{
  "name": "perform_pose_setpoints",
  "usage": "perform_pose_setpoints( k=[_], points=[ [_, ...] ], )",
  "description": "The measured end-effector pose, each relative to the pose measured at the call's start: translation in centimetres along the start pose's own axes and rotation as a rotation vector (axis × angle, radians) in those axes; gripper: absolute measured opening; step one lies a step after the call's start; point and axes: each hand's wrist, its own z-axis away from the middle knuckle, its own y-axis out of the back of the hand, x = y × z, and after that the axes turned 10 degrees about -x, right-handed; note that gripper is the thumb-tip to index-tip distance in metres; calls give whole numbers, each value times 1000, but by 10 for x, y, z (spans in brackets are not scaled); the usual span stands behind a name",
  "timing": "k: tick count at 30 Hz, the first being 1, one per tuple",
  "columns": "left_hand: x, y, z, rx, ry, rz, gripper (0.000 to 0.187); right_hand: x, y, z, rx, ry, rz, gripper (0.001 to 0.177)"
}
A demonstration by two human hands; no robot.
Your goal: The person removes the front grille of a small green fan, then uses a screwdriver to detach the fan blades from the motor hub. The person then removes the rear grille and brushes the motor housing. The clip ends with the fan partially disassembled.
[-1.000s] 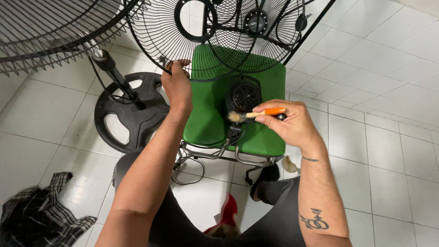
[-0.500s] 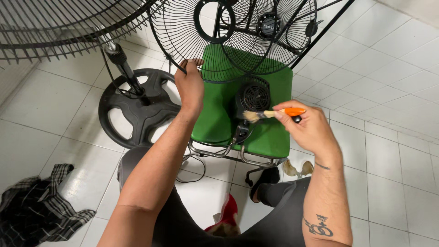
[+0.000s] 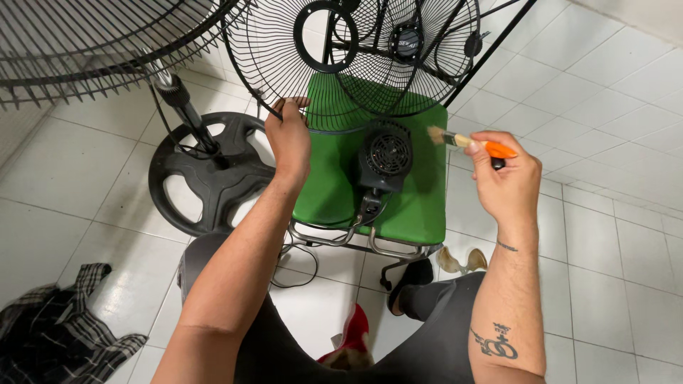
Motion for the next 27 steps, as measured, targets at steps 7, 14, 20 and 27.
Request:
perform_pose_setpoints(
  k=[7,14,20,27],
  points=[
    [-2,-2,-5,35,16,-15,32,-6,-37,-29,-189,25,-165,27],
    [-1,6,-18,105,-72,-36,35,-45,-53,-75,-532,50,-92,25],
    [3,13,-26,154,-81,-67,36,-80,-66,-85,-403,249,288,23],
    [11,15,-24,122,2,-2,36,-94,-63,-82,-665,96,239,19]
  ],
)
